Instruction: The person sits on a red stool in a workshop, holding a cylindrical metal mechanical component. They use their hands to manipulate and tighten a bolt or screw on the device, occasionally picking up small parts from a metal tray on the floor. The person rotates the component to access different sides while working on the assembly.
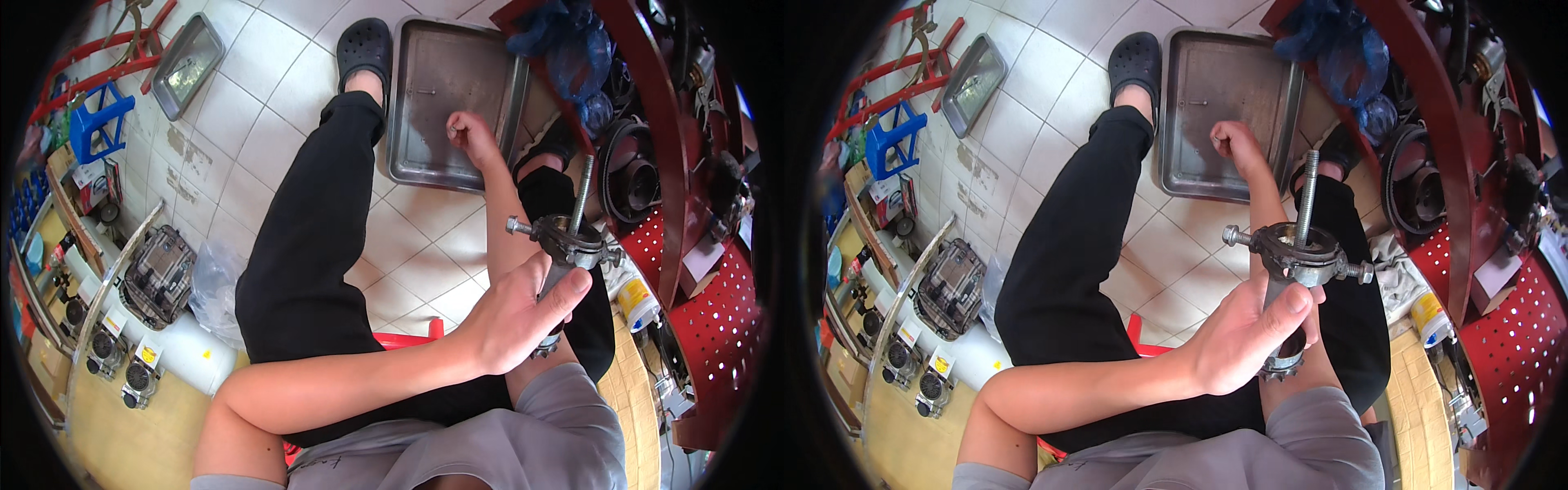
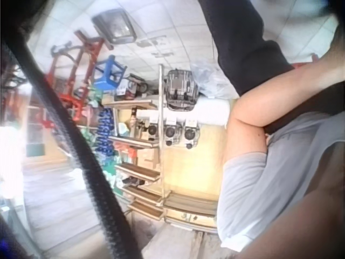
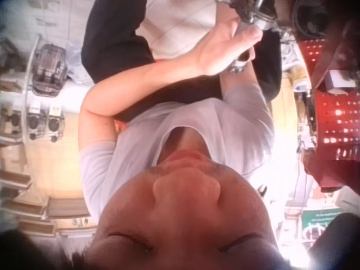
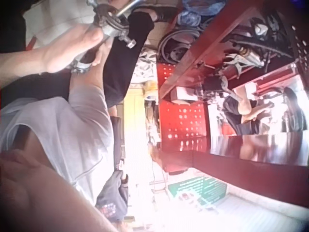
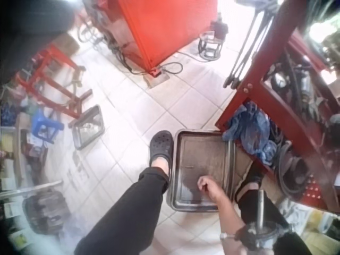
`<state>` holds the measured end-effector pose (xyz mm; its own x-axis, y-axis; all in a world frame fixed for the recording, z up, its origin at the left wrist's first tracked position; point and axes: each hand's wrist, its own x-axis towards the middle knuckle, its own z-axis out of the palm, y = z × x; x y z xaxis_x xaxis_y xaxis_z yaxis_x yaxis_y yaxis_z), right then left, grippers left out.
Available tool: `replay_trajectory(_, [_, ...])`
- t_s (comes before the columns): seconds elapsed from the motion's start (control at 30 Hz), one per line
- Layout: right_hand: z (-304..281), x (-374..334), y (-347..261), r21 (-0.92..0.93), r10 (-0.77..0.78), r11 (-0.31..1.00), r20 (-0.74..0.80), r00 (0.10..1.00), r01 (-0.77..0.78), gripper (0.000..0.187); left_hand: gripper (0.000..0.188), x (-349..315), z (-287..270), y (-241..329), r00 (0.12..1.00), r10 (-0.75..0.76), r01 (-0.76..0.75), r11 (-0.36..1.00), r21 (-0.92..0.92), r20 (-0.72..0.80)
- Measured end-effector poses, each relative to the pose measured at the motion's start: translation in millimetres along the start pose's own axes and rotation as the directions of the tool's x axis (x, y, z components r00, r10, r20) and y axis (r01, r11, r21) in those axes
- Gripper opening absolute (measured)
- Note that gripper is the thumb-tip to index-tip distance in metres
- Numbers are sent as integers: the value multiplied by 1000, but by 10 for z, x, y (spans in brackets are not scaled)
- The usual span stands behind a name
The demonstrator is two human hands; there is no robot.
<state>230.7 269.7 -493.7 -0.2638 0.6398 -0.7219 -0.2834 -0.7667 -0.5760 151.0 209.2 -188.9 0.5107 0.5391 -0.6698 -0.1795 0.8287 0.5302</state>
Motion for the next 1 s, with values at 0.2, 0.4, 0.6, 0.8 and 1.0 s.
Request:
replay_trajectory(0.2, [582,-383,-1376,209,-434,900,497,751,381,21,74,-63,-43,39,993,90,-86,995,-43,82])
replay_trajectory(0.4, [656,-606,-1618,541,-496,819,498,711,193,27,62,2,-111,102,943,318,-266,900,-345,102])
replay_trajectory(0.6, [599,-579,-1569,481,-81,876,202,976,-27,20,71,149,-282,180,949,314,-301,928,-218,26])
replay_trajectory(0.8, [416,-809,-1694,453,30,891,-119,992,27,15,63,223,-343,205,943,333,-334,940,-74,-31])
replay_trajectory(1.0, [453,-1569,-1974,342,-14,939,-73,997,38,26,22,366,-407,192,879,453,-458,889,-2,-149])
